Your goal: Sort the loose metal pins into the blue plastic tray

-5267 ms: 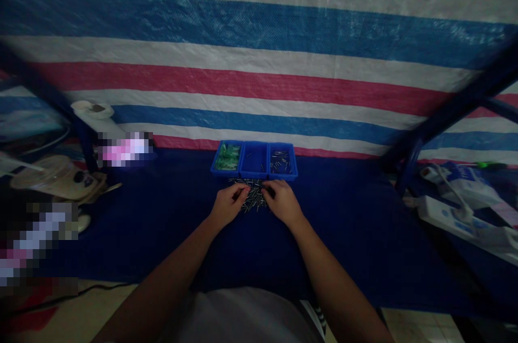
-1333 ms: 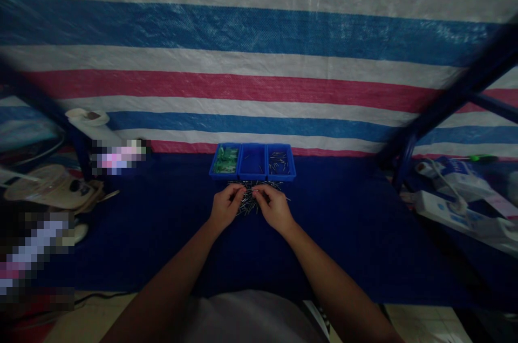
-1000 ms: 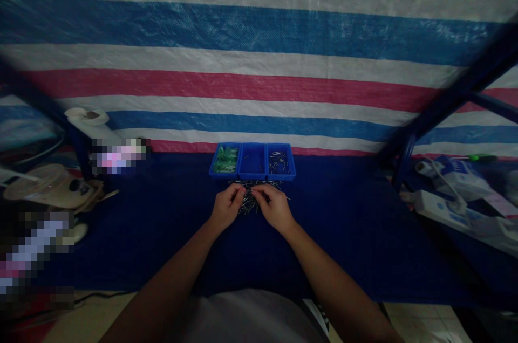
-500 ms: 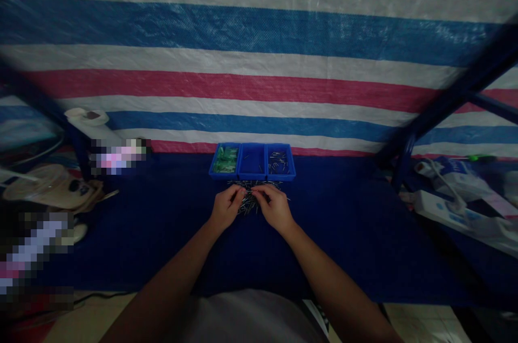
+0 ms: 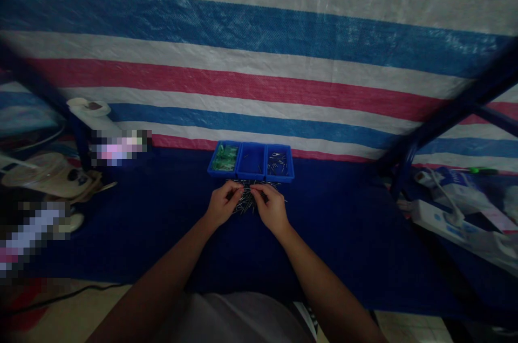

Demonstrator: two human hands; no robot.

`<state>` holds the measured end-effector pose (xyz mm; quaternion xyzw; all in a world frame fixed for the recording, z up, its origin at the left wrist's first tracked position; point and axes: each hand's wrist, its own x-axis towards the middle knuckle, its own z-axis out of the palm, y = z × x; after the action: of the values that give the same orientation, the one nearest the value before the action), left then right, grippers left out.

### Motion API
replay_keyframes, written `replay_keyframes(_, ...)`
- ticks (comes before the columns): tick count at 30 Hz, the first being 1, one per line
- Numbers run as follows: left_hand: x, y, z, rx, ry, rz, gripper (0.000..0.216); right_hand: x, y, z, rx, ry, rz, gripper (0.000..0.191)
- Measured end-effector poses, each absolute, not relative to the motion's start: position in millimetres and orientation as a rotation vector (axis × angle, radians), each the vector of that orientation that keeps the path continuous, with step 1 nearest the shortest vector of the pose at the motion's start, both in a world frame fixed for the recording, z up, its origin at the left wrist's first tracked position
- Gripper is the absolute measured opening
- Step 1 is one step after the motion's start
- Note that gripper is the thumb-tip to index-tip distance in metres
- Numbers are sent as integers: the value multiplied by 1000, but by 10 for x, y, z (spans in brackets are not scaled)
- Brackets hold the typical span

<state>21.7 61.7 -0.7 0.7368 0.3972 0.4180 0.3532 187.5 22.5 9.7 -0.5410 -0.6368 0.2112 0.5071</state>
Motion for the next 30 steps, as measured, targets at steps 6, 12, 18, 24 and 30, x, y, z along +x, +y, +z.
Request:
replay_keyframes(6,215,602,41,1946,1008,1045,22,1877,208,129,-1288,-1516,494,16)
replay_keyframes(12,214,599,73,1971,1018,1009,27,1882,204,144,-1275,-1523,484,14)
replay_keyframes(18,230,587,33,1955,1065,986,26,1897,216,111,-1310,-1532,473,15)
replay_keyframes(24,247,578,13,1887,1054,1069,24,1903,224,107,-1318,-1546,482,16)
replay_keyframes(30,251,593,1,1876,1039,1082,22,1899,226,108,-1318,-1546,478,17)
